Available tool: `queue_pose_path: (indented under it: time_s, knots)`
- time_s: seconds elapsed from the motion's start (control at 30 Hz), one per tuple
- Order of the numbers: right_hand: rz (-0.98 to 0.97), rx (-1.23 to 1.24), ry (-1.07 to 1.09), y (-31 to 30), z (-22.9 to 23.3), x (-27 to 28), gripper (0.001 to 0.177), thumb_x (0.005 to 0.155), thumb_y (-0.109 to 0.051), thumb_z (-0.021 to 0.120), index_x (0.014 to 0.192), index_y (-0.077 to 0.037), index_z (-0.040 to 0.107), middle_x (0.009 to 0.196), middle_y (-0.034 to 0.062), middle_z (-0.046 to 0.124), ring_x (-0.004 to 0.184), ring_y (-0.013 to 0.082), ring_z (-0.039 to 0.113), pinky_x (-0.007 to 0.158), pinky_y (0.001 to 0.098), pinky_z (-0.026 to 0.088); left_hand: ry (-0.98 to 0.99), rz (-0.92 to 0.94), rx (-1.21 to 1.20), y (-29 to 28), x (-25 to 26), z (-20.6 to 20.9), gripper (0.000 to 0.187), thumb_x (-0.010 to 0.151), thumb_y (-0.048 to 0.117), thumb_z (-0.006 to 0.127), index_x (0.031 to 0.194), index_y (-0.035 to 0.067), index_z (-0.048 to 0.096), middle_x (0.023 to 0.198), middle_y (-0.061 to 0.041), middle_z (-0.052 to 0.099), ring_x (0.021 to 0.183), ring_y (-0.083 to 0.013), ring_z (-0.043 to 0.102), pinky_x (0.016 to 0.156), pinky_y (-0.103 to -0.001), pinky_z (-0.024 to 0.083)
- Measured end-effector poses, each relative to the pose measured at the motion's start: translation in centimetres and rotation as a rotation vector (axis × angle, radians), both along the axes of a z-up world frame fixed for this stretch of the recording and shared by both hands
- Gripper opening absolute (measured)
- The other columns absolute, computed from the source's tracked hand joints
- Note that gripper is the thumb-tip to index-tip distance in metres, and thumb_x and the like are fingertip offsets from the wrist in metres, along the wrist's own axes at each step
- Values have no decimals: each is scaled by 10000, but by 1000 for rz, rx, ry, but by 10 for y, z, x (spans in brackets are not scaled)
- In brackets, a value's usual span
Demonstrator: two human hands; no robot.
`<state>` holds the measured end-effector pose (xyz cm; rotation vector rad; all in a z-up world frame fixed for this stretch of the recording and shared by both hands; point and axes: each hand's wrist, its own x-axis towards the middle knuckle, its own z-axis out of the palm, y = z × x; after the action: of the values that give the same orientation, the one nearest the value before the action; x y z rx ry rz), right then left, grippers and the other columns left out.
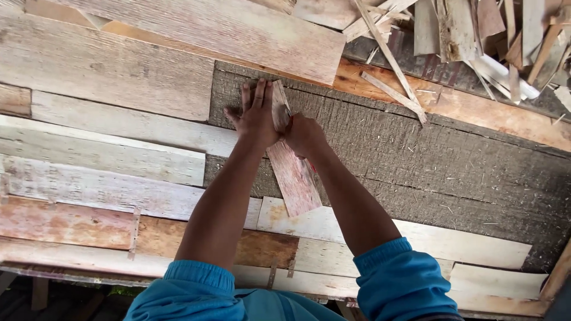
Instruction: Cutting and fitting thin wood strips onto a larger wooden surface using a utility knife.
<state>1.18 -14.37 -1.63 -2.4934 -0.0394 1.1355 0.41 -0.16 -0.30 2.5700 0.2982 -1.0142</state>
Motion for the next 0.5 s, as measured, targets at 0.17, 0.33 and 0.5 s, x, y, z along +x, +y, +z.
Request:
queue_pose_path:
  time_s: [0.17,0.33,0.5]
  knots:
    - [-42,13,-9,-14,4,-27,412,961,-328,389,1094,-35,645,608,143,690,576,374,732,744,531,600,12,-12,16,-1,0,9,1347,763,460,890,1660,262,-96,1713,118,-199,1568,-267,-205,1147,-836,84]
    - [-42,0,2,-25,29,-57,425,936,-345,408,1073,-28,655,743,234,721,682,415,745,783,567,604,12,-10,28,-3,0,12,1338,778,434,889,1659,267,-104,1713,116,-202,1565,-265,-210,1147,-832,86]
    - [-24,-3,-9,-48,-2,-82,448,960,-294,406,1113,57,639,984,354,710,959,534,709,853,616,571,2,-11,19,-4,-4,14,1350,764,440,893,1663,259,-99,1717,97,-193,1561,-272,-212,1139,-839,92]
